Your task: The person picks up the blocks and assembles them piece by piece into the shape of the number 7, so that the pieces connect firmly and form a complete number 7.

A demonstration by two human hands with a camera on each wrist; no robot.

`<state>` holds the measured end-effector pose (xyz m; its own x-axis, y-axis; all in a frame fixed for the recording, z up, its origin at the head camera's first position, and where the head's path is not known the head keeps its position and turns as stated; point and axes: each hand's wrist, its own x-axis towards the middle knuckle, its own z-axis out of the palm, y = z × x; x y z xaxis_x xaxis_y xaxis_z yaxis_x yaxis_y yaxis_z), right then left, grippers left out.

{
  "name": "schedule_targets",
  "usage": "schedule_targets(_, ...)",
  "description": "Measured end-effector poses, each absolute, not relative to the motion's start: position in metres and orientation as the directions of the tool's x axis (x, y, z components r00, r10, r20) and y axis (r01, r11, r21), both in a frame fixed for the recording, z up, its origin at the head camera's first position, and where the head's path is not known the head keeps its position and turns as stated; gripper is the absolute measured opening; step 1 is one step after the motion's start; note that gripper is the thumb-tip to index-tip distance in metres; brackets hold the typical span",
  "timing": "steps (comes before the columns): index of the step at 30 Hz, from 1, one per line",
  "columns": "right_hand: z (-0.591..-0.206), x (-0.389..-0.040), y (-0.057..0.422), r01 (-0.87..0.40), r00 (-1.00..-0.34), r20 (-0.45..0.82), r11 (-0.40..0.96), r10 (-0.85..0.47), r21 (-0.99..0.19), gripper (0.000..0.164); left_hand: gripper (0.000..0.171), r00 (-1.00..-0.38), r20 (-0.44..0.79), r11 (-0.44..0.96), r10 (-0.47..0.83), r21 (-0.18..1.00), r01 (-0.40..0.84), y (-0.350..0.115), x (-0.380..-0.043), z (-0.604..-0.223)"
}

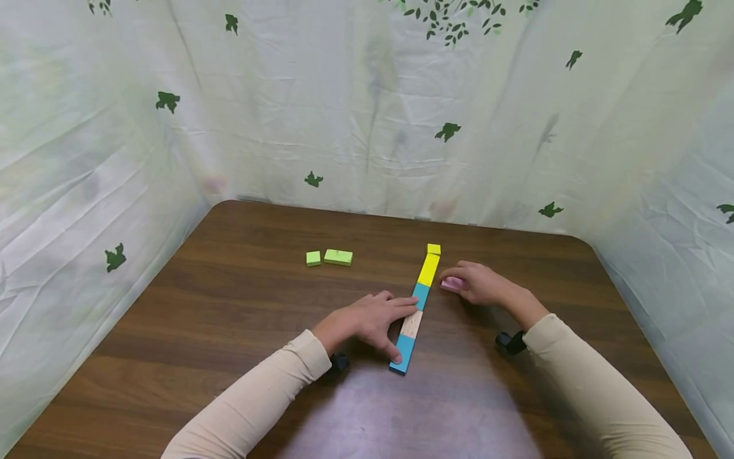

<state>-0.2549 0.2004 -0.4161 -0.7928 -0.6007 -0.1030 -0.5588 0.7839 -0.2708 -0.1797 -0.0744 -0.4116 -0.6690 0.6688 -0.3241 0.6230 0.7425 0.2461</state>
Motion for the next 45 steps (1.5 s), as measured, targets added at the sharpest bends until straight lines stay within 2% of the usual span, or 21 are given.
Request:
schedule_targets(9,-0.415,-0.259,0.210,-0.535,-0.809,-0.071,0.782,-0.583,-0.320,0.038,0.098,-0.667,-0.328,0.742,0.669,0.250,0.622,-0.074,-0.179,-0.412)
schedule_targets(22,-0.398,-0.277,0.213,-0.524,-0.826,-0.042,0.792,-0.563,-0.313,0.038,0.099,-0.682,-0.329,0.756,0.653,0.249,0.605,-0.075,-0.179,-0.412)
schedule_targets(31,-0.380,-0.301,0.195,-0.615,-0.776,0.055,0.735,-0.628,-0.284,0.033,0.098,-0.678,-0.323,0.751,0.660,0.249,0.612,-0.075,-0.179,-0.412)
schedule_targets(45,-0.383,-0.336,0.145,-0.595,-0.777,0.008,0.731,-0.629,-0.334,0.034,0.096,-0.679,-0.320,0.749,0.661,0.225,0.623,-0.075,-0.178,-0.414)
